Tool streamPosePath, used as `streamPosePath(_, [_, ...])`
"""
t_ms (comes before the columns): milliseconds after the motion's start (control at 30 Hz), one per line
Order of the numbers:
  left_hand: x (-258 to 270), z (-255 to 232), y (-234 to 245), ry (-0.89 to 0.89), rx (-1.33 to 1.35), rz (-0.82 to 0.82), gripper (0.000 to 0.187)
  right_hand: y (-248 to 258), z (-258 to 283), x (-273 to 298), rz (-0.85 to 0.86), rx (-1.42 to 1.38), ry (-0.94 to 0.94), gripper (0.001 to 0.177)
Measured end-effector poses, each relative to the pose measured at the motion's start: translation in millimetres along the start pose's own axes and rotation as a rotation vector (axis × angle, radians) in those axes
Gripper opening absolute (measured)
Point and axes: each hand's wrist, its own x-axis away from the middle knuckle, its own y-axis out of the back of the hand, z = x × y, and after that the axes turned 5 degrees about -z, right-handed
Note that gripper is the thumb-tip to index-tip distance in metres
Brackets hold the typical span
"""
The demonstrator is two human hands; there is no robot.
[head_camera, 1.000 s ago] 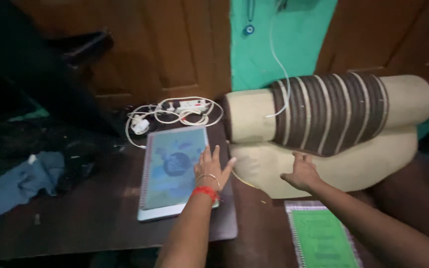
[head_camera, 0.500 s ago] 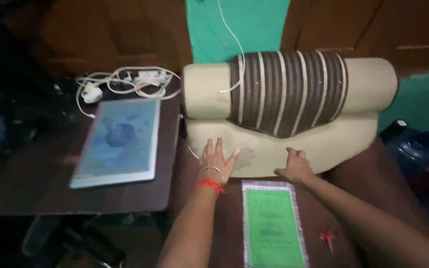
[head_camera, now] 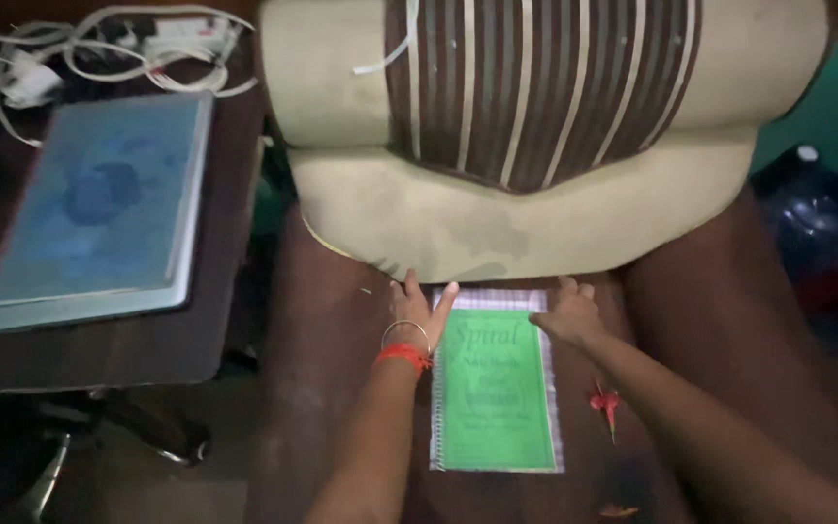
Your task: The person organizes a laptop and notebooks on a desk and then wipes down the frame of an office chair with a blue cloth.
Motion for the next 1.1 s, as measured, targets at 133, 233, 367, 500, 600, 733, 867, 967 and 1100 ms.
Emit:
streamPosePath(133, [-10.0,23.8,-42.5,0.033,-0.047,0.089,0.107,-31.9,-28.2,-9.8,0.075,0.043,-0.087,0.11])
streamPosePath(233, [-13.3,34.8,-67.0,0.035,-0.024,0.109,0.108,-56.2,-37.9,-15.2,0.12,0.086,-0.115,0.111])
streamPosePath(367, [-14.3,35.0,-83.4,0.238,0.04,0.24,0.109,-84.7,-43.7,-19.4,0.152,0.105,-0.148,0.102])
streamPosePath(500, [-17.8,35.9,-100.1,0.368,0.06,0.369,0.111,-111.8,-50.8,-28.9,0.19,0.122,-0.144,0.107])
streamPosePath(600, [-20.0,50.4,-121.7,0.454,0.073,0.423,0.112,-138.9,-62.8,-34.7,0.217,0.19,-0.122,0.108])
streamPosePath(733, [-29.7,80.2,-157.7,0.471,0.064,0.459,0.117,-168.9,-89.9,-46.3,0.211,0.134,-0.131,0.105])
streamPosePath(867, [-30.0,92.6,-171.8,0.509,0.088,0.43,0.117,-198.9,-116.8,-57.2,0.259,0.053,-0.191,0.102])
streamPosePath(967, [-31.4,98.0,-168.4,0.556,0.035,0.397,0.111,-219.8,-133.3,-63.4,0.371,-0.042,-0.131,0.078])
streamPosePath(1100, [-43.1,118.7,-178.4,0.603,-0.013,0.342,0.088,-251.7,-144.7,-61.3,0.356,-0.247,-0.186,0.067])
